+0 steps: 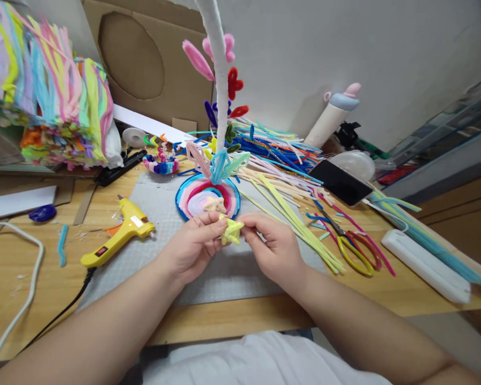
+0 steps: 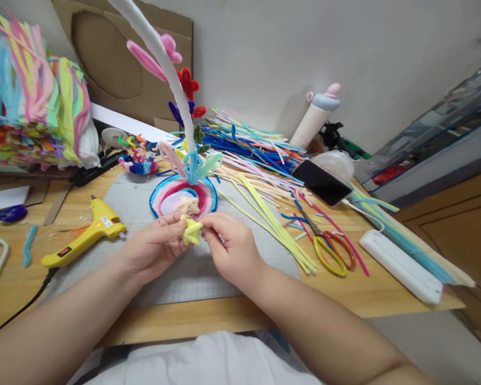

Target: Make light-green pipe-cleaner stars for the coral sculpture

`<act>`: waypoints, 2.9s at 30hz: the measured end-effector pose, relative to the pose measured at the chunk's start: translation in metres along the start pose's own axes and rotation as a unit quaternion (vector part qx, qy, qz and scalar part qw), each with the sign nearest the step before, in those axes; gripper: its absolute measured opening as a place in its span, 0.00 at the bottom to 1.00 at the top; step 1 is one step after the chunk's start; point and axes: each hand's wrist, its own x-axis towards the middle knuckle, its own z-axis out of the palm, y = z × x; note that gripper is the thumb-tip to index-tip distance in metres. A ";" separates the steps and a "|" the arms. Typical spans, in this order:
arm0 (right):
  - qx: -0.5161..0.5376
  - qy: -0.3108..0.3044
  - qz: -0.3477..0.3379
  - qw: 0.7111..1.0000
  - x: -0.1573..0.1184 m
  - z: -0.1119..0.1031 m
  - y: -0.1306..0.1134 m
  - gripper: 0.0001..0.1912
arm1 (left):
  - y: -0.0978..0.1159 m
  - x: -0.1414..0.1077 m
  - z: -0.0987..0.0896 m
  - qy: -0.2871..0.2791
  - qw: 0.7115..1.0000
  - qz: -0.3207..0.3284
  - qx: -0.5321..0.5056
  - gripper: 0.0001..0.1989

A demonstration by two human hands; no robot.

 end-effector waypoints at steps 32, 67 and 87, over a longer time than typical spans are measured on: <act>0.436 0.064 0.298 0.847 0.008 0.010 0.011 0.13 | 0.001 0.001 0.001 0.027 0.986 0.070 0.150 0.09; 0.500 0.095 0.360 0.782 0.011 0.007 0.010 0.16 | -0.011 0.006 -0.006 -0.086 0.945 0.026 0.314 0.18; 0.127 -0.121 0.237 0.956 0.005 0.013 0.014 0.07 | 0.014 -0.010 -0.004 0.023 0.786 0.049 0.615 0.09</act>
